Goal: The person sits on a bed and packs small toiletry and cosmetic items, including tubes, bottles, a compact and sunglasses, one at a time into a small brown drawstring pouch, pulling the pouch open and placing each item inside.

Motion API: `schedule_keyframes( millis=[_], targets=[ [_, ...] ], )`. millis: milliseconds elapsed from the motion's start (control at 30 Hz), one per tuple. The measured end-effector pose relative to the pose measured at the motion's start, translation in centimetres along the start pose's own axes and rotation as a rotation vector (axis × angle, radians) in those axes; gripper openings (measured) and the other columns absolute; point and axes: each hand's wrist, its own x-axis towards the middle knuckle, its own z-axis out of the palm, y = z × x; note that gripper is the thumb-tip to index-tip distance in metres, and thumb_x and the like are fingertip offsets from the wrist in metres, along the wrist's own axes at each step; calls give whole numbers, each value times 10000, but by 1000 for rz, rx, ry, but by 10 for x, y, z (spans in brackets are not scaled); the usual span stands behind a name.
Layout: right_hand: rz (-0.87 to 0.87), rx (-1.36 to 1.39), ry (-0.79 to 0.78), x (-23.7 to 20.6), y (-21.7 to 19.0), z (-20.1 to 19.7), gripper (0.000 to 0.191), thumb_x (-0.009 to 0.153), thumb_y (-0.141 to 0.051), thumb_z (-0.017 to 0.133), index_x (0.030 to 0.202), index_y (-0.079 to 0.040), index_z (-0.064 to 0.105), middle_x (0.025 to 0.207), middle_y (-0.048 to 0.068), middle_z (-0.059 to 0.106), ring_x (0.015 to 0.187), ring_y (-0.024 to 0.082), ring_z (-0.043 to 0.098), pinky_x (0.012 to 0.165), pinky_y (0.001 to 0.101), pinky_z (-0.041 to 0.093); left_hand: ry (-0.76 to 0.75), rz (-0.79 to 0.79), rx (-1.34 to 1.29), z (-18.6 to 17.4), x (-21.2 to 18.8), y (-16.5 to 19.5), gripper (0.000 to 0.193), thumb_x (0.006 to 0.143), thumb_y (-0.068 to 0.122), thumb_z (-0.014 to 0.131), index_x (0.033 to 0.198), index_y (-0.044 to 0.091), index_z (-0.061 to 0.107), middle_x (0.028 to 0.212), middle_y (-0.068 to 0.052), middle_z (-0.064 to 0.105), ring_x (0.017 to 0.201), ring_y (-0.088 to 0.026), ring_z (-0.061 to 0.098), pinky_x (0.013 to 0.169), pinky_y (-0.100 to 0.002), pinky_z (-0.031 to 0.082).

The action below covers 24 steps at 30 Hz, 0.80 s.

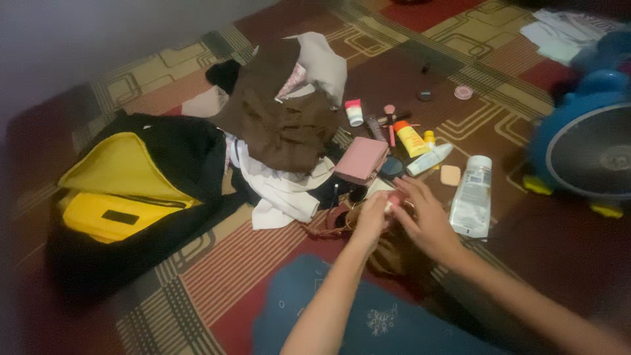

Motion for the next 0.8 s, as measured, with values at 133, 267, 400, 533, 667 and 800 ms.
schedule_keyframes(
  millis=[133,267,400,533,667,800],
  targets=[
    [352,115,-118,7,2,2,402,940,-247,678,1293,-54,673,1050,139,757,918,232,722,806,339,566,-44,151,149,2,0,-5,309,1102,341,488,990,85,620,793,51,546,639,-39,468,537,-226,379],
    [514,251,-179,7,6,-4,376,896,-271,729,1191,-39,727,908,68,801,788,118,732,740,295,592,94,153,314,3,-4,-5,366,1097,335,518,907,45,635,723,9,557,609,-62,495,523,-242,407],
    [530,450,-87,5,10,-14,343,940,-205,688,1227,-21,726,976,50,792,861,98,715,765,263,572,153,185,397,6,-11,0,249,1036,281,572,927,59,598,740,-20,626,602,-105,538,530,-282,425],
    [586,576,42,6,15,-21,313,1000,-136,605,1270,-4,693,965,70,756,824,108,681,731,254,559,152,531,751,-1,-17,11,275,1058,255,542,975,28,673,821,-68,699,722,-149,660,674,-322,517],
    [606,561,89,7,16,-31,312,1043,-135,540,1295,-23,687,966,63,721,780,110,646,701,266,550,144,661,978,-10,-20,20,223,1036,243,596,1131,63,687,969,-109,716,856,-247,676,767,-377,529],
    [564,617,66,4,10,-31,315,980,-123,600,1277,-43,668,977,55,742,815,93,665,718,254,553,-97,309,669,-2,-23,15,376,1034,256,575,1359,67,589,1041,-71,700,784,-148,674,733,-318,554]
  ],
)
